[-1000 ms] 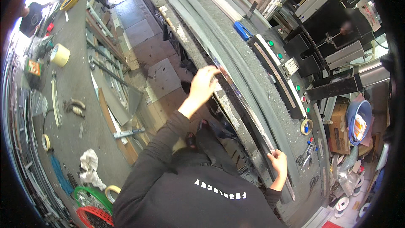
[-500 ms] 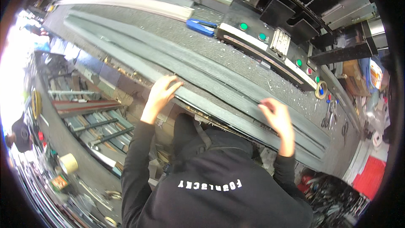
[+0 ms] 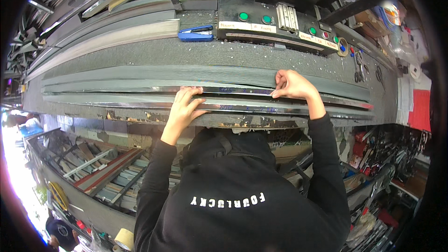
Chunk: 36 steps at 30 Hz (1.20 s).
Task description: The person uses a crimping tool to attach a metal strip to a long gray plastic profile. They repeatedly position the strip, crimp it at multiple points, and adjust the profile on the workbench. The person also uses scissors to trim a small white piece of tape or material.
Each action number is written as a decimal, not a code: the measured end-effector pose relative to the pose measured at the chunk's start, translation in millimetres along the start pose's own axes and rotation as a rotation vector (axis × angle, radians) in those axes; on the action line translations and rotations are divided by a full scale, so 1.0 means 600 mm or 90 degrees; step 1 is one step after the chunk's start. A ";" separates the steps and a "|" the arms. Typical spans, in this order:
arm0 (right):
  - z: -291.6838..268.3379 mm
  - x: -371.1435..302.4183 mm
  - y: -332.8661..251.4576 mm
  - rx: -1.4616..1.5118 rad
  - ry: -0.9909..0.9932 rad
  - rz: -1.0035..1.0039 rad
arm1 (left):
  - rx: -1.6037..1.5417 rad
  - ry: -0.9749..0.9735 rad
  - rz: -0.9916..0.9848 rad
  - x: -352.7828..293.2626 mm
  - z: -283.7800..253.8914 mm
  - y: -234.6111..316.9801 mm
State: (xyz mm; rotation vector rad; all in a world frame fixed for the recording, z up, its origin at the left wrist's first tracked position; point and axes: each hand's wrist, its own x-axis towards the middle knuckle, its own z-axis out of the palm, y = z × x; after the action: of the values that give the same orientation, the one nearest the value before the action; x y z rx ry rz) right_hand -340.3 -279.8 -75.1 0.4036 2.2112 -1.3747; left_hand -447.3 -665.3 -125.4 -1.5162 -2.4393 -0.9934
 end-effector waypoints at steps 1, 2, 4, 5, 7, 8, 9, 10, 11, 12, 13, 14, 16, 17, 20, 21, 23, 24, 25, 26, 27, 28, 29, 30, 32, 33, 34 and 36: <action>-0.006 0.007 0.000 -0.020 -0.018 0.026 | 0.031 0.023 -0.010 0.003 0.003 0.003; -0.006 0.012 0.002 -0.060 -0.015 0.033 | 0.060 0.053 -0.011 0.005 0.004 0.007; -0.003 0.015 0.007 -0.100 -0.025 0.025 | 0.045 0.050 -0.057 0.015 0.003 0.007; -0.001 0.015 0.008 -0.086 -0.020 0.047 | 0.024 0.040 -0.090 0.021 0.003 0.006; 0.004 0.012 0.008 -0.131 -0.005 0.011 | 0.013 0.003 -0.126 0.031 0.001 0.005; 0.006 0.011 0.005 -0.151 0.001 -0.006 | 0.019 -0.013 -0.098 0.034 0.000 0.004; 0.007 0.008 0.001 -0.196 0.009 -0.025 | 0.025 -0.028 -0.071 0.036 -0.001 0.002; 0.009 0.005 -0.003 -0.243 0.016 -0.046 | 0.032 -0.041 -0.044 0.037 -0.001 0.002; 0.009 0.004 -0.008 -0.292 0.016 -0.060 | 0.029 -0.031 -0.037 0.035 -0.002 0.002; 0.010 0.004 -0.014 -0.260 0.104 -0.059 | 0.030 -0.042 -0.051 0.034 -0.002 0.003; 0.012 0.005 -0.017 -0.230 0.181 -0.049 | 0.026 -0.049 -0.063 0.030 -0.002 0.006; 0.015 0.005 -0.018 -0.190 0.259 -0.078 | 0.022 -0.056 -0.076 0.027 -0.001 0.009; 0.029 0.012 -0.015 -0.366 0.323 -0.206 | 0.047 -0.076 -0.102 0.025 0.000 0.014; 0.041 0.016 -0.009 -0.458 0.357 -0.278 | 0.050 -0.077 -0.107 0.025 0.000 0.016; 0.060 0.023 0.013 -0.450 0.344 -0.326 | 0.067 -0.068 -0.097 0.030 0.000 0.017; 0.060 0.023 0.020 -0.410 0.337 -0.321 | 0.079 -0.069 -0.092 0.032 0.000 0.016; 0.054 0.024 0.028 -0.387 0.321 -0.306 | 0.094 -0.070 -0.087 0.032 0.002 0.013; 0.045 0.026 0.027 -0.359 0.292 -0.303 | 0.097 -0.061 -0.081 0.031 0.003 0.012; 0.034 0.031 0.023 -0.330 0.259 -0.287 | 0.097 -0.056 -0.078 0.030 0.004 0.011; 0.023 0.037 0.018 -0.299 0.227 -0.266 | 0.098 -0.051 -0.076 0.029 0.006 0.009; 0.010 0.039 0.012 -0.244 0.187 -0.235 | 0.090 -0.039 -0.079 0.027 0.008 0.008; 0.000 0.041 0.006 -0.179 0.150 -0.183 | 0.083 -0.027 -0.082 0.026 0.009 0.007; -0.011 0.044 0.000 -0.175 0.123 -0.160 | 0.076 -0.016 -0.085 0.025 0.011 0.006; -0.020 0.045 -0.004 -0.160 0.092 -0.135 | 0.071 -0.012 -0.089 0.025 0.013 0.005; -0.031 0.045 -0.008 -0.140 0.060 -0.115 | 0.054 -0.011 -0.096 0.024 0.015 0.004; -0.035 0.045 -0.009 -0.119 0.038 -0.122 | 0.057 -0.010 -0.093 0.024 0.016 0.003; -0.036 0.045 -0.008 -0.142 0.042 -0.108 | 0.056 -0.009 -0.094 0.024 0.016 0.003; -0.035 0.044 -0.006 -0.170 0.030 -0.130 | 0.055 -0.003 -0.095 0.022 0.015 0.003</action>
State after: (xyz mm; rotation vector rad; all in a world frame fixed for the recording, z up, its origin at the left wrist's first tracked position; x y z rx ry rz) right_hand -369.3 -263.1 -79.3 0.1169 2.4893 -1.1529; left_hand -450.3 -649.8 -126.2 -1.3275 -2.5945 -0.8945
